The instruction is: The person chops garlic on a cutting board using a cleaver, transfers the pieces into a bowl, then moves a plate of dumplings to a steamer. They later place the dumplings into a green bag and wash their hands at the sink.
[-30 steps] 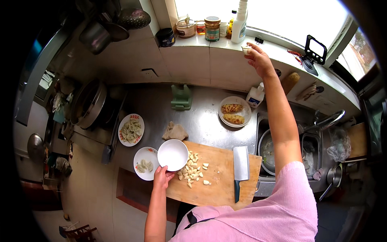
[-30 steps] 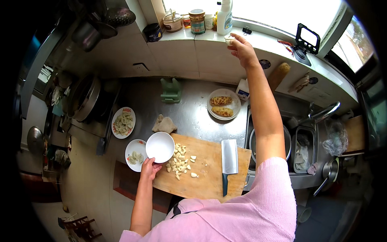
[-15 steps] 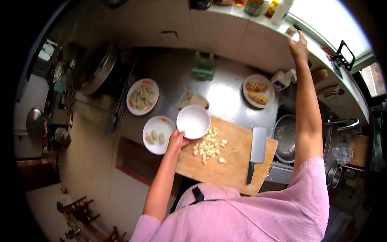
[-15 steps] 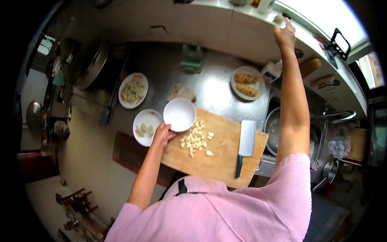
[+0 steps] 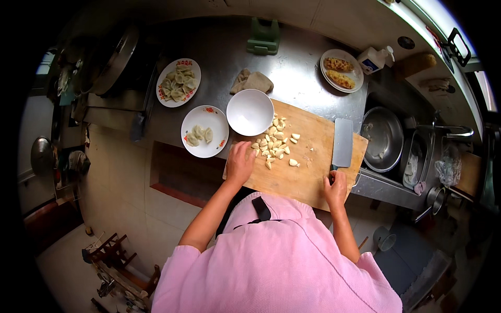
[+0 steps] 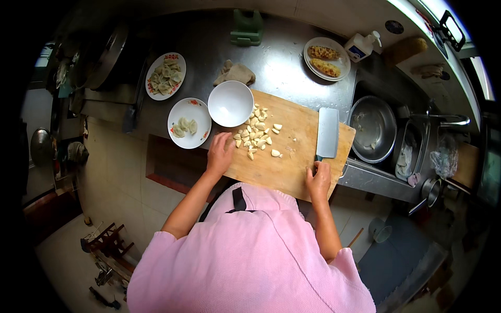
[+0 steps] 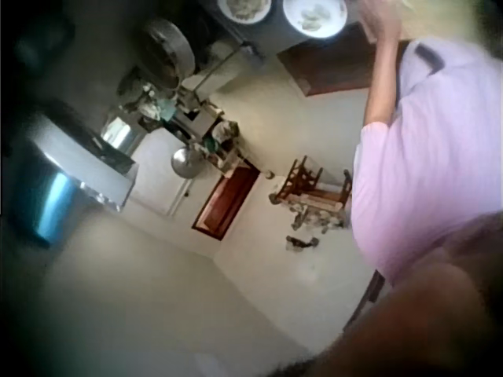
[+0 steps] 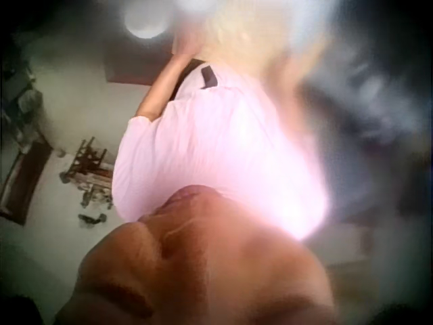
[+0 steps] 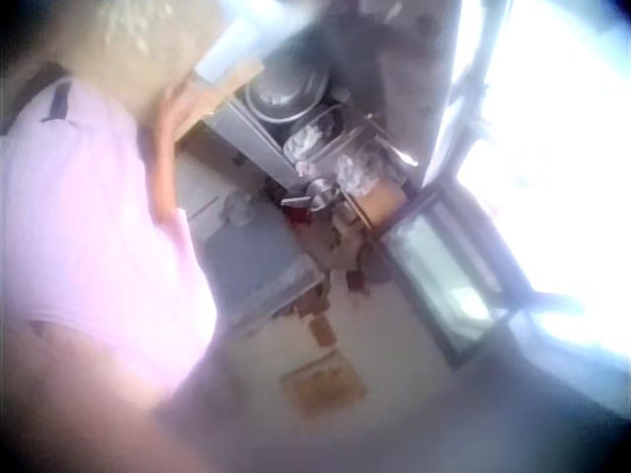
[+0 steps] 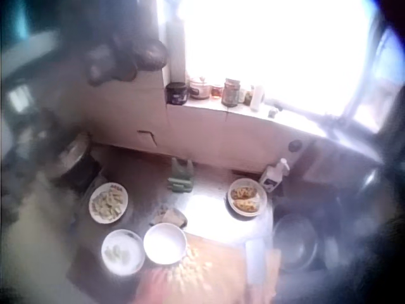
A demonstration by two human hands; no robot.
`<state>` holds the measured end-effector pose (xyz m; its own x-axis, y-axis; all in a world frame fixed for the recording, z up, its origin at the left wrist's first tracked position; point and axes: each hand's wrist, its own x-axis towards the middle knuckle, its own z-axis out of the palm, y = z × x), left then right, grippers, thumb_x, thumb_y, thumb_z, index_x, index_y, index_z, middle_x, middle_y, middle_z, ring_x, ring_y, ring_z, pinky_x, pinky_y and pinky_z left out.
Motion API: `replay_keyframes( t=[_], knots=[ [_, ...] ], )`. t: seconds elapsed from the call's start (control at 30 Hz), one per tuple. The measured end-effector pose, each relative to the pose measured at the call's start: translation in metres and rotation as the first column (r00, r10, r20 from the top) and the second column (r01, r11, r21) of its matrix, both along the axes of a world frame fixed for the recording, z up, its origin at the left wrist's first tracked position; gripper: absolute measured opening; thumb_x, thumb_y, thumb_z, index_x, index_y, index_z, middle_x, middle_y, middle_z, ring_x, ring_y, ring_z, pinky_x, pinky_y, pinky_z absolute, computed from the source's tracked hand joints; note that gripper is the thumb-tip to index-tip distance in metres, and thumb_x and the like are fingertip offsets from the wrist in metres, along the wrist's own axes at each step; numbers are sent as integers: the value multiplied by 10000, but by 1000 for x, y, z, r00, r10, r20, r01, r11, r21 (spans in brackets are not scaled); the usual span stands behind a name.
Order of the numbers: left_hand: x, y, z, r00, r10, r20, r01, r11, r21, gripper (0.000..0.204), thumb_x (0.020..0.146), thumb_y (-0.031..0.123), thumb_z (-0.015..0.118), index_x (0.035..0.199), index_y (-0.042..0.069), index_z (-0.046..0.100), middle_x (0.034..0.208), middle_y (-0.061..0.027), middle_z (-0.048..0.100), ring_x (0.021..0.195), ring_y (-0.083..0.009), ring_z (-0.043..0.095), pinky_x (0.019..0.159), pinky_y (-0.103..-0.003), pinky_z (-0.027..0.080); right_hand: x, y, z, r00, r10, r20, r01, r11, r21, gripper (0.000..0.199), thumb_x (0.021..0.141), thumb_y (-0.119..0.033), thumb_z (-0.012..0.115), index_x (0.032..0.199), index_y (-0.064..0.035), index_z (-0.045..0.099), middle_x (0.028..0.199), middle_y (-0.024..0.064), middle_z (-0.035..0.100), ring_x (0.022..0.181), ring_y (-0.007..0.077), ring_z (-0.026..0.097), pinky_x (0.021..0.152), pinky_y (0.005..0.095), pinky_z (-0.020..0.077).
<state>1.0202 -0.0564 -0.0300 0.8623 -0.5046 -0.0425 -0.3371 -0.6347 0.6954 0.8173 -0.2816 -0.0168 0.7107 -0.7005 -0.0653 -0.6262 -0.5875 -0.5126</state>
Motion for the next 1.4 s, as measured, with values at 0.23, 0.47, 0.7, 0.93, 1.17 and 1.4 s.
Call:
replay_keyframes(
  t=[0.23,0.47,0.7,0.93,1.17,1.4],
  knots=[
    [-11,-42,-24,928,-286,237,248,952,180,703,739,362,574,1254,-1,264,1264,-193,270,1165,-349,247,956,-509,179,6,-4,3,981,-196,-8,192,966,-172,292,640,-124,665,856,-13,503,837,145,516,825,311,502,710,388,408],
    [-34,-71,-14,788,-519,330,465,854,233,517,767,266,555,1216,83,375,1321,-143,247,1244,-293,198,963,-525,173,-18,-21,-14,941,-329,-83,335,938,91,297,653,-191,598,853,5,500,868,194,542,824,347,521,707,402,419],
    [-38,-101,-16,698,-659,281,585,750,307,569,736,359,571,1203,82,403,1329,-124,259,1250,-267,191,975,-520,161,-50,6,23,895,-446,-24,325,614,719,216,813,-235,536,755,-42,459,525,17,458,424,98,435,403,247,370],
    [-18,-90,-25,649,-694,310,571,715,404,476,789,327,510,1177,65,423,1308,-98,305,1238,-244,231,980,-516,159,-78,57,11,947,-288,-144,258,409,875,240,820,-256,537,708,-58,462,503,-1,447,406,68,414,370,234,348],
    [-13,-80,-20,659,-679,323,593,734,332,359,775,236,547,1083,62,481,1263,-111,356,1209,-262,282,964,-505,214,-71,58,16,970,-117,-211,241,490,838,254,809,-269,539,720,-41,470,498,5,453,399,83,419,378,245,350],
    [-14,-82,-17,667,-667,332,598,745,295,304,760,176,564,1035,63,504,1223,-115,398,1188,-273,318,946,-518,234,-78,25,-4,916,-393,-77,271,465,843,216,820,-249,531,744,-57,466,507,-6,439,384,69,402,354,226,331]
  ],
)
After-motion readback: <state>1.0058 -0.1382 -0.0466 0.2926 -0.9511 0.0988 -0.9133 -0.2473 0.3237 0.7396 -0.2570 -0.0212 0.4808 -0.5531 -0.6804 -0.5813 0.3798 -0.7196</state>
